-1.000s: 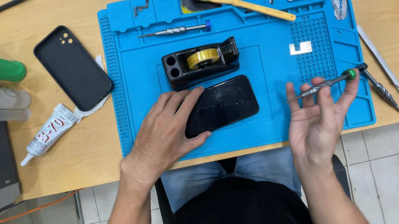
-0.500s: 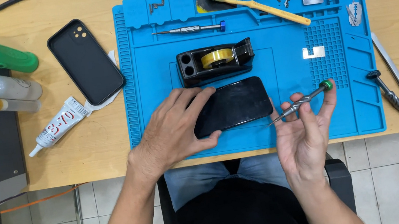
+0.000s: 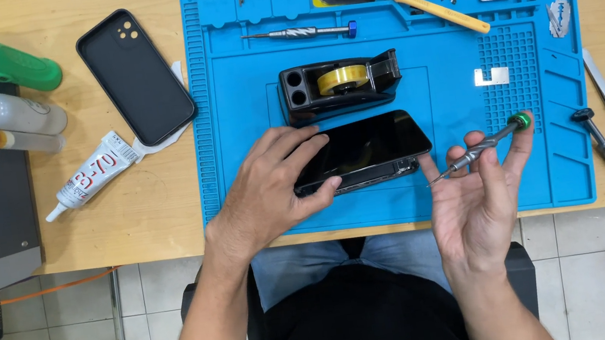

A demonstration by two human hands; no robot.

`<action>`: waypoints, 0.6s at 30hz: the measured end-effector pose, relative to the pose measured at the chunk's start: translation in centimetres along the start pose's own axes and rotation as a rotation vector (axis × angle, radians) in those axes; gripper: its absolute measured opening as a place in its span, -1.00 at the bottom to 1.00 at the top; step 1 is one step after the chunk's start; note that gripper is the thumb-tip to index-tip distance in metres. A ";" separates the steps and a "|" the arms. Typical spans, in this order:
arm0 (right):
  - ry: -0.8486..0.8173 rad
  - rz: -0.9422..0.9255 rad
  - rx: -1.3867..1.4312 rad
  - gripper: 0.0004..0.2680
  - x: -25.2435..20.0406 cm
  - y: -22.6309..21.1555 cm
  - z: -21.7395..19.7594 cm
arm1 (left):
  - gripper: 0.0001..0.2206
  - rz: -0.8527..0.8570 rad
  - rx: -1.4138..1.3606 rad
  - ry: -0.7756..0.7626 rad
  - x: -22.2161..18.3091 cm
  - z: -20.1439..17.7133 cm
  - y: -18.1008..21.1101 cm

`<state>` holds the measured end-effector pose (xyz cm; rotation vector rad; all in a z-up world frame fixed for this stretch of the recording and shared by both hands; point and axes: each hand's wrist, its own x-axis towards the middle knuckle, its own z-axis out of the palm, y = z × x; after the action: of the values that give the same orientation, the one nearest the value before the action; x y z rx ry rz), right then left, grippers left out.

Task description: Technician connects internal ribbon cables and uses a precision screwdriver to secure components inside a disassembled smartphone.

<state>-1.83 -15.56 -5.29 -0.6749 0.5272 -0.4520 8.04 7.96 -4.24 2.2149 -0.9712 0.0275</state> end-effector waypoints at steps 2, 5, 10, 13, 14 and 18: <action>-0.005 -0.003 0.006 -0.42 0.1 0.0 0.2 | -0.56 -0.034 -0.037 0.011 0.0 -0.2 0.2; -0.007 -0.008 0.020 -0.42 0.2 0.1 0.7 | -0.59 -0.089 -0.107 0.074 0.1 -0.2 0.4; -0.012 -0.020 0.067 -0.41 0.5 0.3 1.9 | -0.63 -0.236 -0.224 0.188 0.5 0.2 1.0; -0.014 -0.021 0.075 -0.41 0.6 0.5 2.5 | -0.67 -0.285 -0.229 0.312 0.8 0.8 1.4; -0.018 -0.025 0.084 -0.42 0.7 0.6 2.7 | -0.69 -0.331 -0.238 0.349 0.9 0.9 1.5; -0.025 -0.033 0.070 -0.41 0.9 1.1 3.5 | -0.69 -0.418 -0.220 0.410 1.2 1.3 1.4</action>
<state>1.19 -13.71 -4.05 -0.6218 0.4746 -0.4906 7.66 5.71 -4.05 2.0540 -0.2680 0.1677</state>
